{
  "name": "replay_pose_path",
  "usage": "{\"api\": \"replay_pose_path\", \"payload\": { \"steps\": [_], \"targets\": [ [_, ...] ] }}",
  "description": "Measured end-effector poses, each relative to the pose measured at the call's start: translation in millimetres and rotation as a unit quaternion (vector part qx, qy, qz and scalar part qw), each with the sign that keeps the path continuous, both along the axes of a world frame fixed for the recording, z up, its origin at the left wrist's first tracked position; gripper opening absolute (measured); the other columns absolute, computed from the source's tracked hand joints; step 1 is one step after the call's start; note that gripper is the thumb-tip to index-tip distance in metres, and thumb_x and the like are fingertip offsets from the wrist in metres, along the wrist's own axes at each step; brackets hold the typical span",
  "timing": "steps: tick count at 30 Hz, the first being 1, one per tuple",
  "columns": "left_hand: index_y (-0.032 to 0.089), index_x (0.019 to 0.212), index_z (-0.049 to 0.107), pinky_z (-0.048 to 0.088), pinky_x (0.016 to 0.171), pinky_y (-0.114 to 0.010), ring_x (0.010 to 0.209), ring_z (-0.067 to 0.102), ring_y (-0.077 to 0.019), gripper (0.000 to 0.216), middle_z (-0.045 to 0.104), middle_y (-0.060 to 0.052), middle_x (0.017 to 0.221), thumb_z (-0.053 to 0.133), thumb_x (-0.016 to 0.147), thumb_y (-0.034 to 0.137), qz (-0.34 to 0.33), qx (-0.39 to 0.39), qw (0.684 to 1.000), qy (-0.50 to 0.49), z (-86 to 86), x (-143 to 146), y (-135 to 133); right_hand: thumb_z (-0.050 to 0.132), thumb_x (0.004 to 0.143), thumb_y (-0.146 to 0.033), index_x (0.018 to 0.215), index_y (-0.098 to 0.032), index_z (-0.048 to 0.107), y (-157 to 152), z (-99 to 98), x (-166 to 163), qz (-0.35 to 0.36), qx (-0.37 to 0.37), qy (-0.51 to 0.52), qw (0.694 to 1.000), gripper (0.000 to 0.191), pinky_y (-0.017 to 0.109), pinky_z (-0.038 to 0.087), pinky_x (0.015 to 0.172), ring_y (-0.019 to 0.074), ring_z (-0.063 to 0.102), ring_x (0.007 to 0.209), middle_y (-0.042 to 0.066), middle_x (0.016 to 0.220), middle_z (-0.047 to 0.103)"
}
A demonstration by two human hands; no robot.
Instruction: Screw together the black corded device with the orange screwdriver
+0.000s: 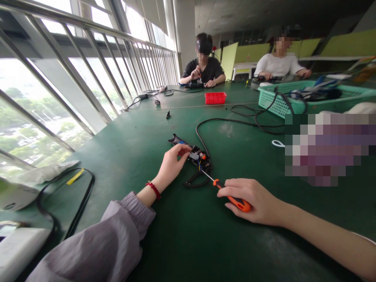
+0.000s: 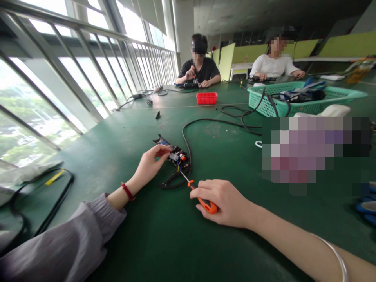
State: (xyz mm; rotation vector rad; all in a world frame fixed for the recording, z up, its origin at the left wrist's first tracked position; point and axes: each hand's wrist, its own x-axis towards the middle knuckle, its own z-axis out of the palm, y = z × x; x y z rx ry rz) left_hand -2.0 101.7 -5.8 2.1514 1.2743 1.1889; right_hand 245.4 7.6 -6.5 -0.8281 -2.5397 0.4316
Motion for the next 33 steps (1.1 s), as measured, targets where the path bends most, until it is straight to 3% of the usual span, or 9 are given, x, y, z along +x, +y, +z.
{"api": "replay_pose_path", "payload": {
  "steps": [7, 15, 33],
  "targets": [
    [0.018, 0.092, 0.053, 0.046, 0.070, -0.025, 0.076, 0.061, -0.0128, 0.018, 0.064, 0.000, 0.081, 0.061, 0.078, 0.025, 0.100, 0.005, 0.988, -0.115, -0.2, 11, -17, 0.052, 0.083, -0.021, 0.100, -0.020, 0.058, 0, 1.1, -2, -0.012, 0.001, -0.001, 1.000, 0.018, 0.025, 0.043, 0.072, 0.0130, 0.056, 0.076, 0.003, 0.087, 0.062],
    [0.018, 0.090, 0.050, 0.048, 0.070, -0.026, 0.073, 0.063, -0.0127, 0.025, 0.066, -0.001, 0.078, 0.066, 0.074, 0.027, 0.037, -0.104, 0.971, -0.210, -7.2, 24, -22, 0.053, 0.083, -0.021, 0.101, -0.020, 0.059, 1, 0.0, -1, -0.014, -0.002, 0.004, 1.000, 0.019, 0.026, 0.044, 0.073, 0.0131, 0.057, 0.077, 0.003, 0.087, 0.063],
    [0.018, 0.086, 0.055, 0.044, 0.064, -0.024, 0.070, 0.056, -0.0117, 0.016, 0.062, 0.000, 0.080, 0.064, 0.075, 0.024, 0.082, -0.048, 0.992, -0.087, -7.3, 21, -27, 0.053, 0.084, -0.023, 0.103, -0.020, 0.058, 1, -1.8, 1, -0.018, -0.011, 0.004, 1.000, 0.020, 0.026, 0.043, 0.075, 0.0133, 0.056, 0.079, 0.003, 0.090, 0.063]
  ]
}}
